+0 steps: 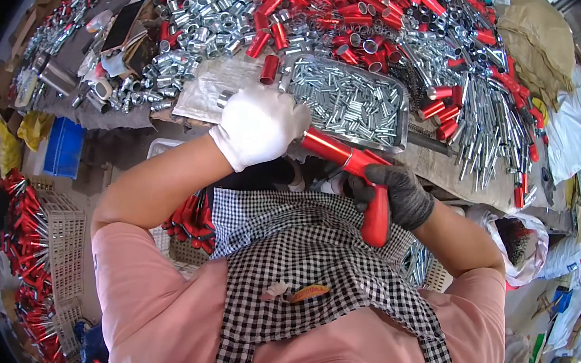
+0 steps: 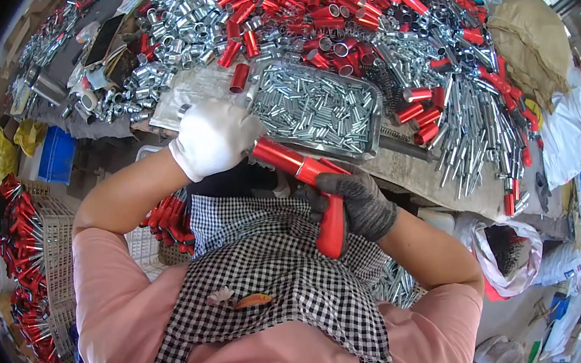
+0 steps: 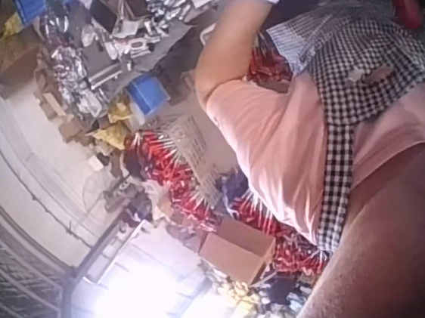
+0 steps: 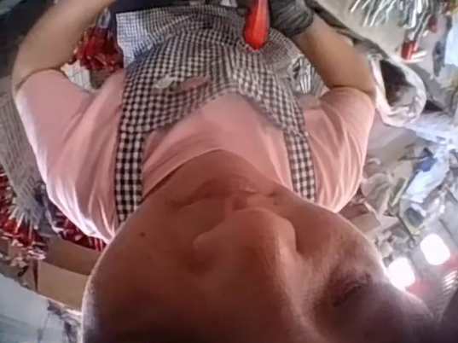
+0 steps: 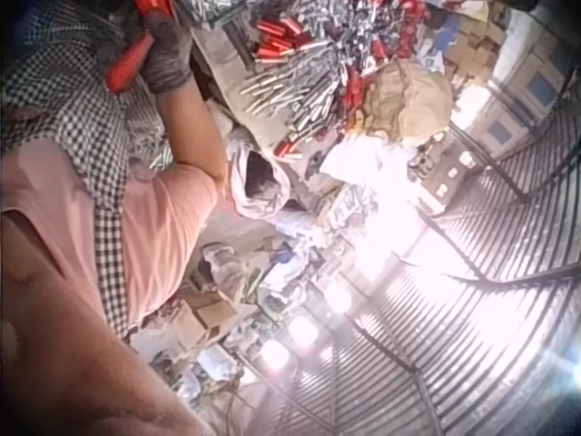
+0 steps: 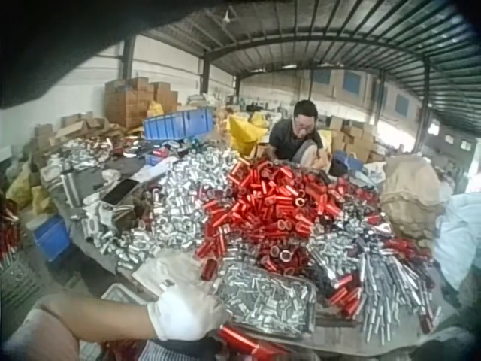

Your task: Using a manual crimping tool to attach red metal sleeves to silver metal pins or rods at a workstation.

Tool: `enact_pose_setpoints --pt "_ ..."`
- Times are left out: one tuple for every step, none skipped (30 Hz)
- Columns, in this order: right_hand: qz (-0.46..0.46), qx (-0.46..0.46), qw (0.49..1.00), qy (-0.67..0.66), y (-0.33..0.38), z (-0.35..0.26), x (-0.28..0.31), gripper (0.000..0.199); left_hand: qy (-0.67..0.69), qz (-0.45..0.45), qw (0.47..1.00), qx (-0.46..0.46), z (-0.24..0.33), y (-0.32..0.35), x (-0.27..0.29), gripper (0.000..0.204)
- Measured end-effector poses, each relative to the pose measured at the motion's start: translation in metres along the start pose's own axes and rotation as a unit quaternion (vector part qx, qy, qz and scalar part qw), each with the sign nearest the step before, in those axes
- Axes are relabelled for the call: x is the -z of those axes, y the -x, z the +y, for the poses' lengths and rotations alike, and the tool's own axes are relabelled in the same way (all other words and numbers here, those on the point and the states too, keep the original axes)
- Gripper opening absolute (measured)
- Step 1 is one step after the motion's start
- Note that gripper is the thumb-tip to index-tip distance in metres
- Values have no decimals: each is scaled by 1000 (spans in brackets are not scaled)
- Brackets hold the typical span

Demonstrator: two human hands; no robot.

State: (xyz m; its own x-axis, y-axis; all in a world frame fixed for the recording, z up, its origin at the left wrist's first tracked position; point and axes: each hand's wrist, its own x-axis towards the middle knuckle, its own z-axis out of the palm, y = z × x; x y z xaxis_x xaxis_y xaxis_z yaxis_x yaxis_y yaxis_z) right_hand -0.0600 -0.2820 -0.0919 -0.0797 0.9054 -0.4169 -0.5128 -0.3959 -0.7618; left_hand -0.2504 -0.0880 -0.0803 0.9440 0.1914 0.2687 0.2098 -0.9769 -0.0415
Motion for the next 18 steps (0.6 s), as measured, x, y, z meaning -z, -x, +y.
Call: enact_pose_setpoints --pt "2 -2 1000 -2 1 0 2 61 15 -74 997 21 2 -3 0 14" --pt "5 90 983 159 3 -3 7 55 17 -76 997 21 8 -3 1 14" --pt "7 179 932 314 3 -7 11 49 78 -111 989 54 15 -2 2 15" --pt "7 261 850 457 2 -11 13 43 136 -148 976 88 21 -1 3 16" --pt "-57 352 627 692 -1 -26 6 40 155 -209 962 84 25 0 -2 19" --pt "-97 393 566 718 -7 -27 12 42 197 -289 935 63 26 2 -2 20" --pt "-134 429 499 741 -8 -26 20 43 238 -364 900 38 29 0 2 21" --pt "-191 392 471 767 -4 -22 25 40 332 -402 852 44 32 4 3 22" --pt "-189 389 475 766 -1 -20 28 40 418 -487 763 78 34 7 -2 22" --pt "-236 443 410 762 2 -24 23 37 493 -559 657 115 37 12 -9 22" --pt "-280 492 339 751 4 -28 18 34 556 -579 584 120 39 23 -21 21" --pt "-279 493 341 750 4 -30 15 34 556 -581 582 121 42 31 -32 21" --pt "-284 484 369 741 6 -32 11 31 589 -574 560 100 46 34 -35 21" --pt "-289 474 396 732 8 -34 8 29 621 -566 537 79 48 36 -38 21" --pt "-290 474 397 731 11 -38 4 29 607 -557 562 64 46 35 -40 21" --pt "-280 365 420 782 16 -43 0 34 608 -558 562 60 47 29 -31 21" --pt "-267 251 436 822 18 -46 -2 39 560 -509 645 106 48 24 -20 24" --pt "-268 249 434 823 17 -44 2 39 506 -453 718 150 47 20 -13 27"
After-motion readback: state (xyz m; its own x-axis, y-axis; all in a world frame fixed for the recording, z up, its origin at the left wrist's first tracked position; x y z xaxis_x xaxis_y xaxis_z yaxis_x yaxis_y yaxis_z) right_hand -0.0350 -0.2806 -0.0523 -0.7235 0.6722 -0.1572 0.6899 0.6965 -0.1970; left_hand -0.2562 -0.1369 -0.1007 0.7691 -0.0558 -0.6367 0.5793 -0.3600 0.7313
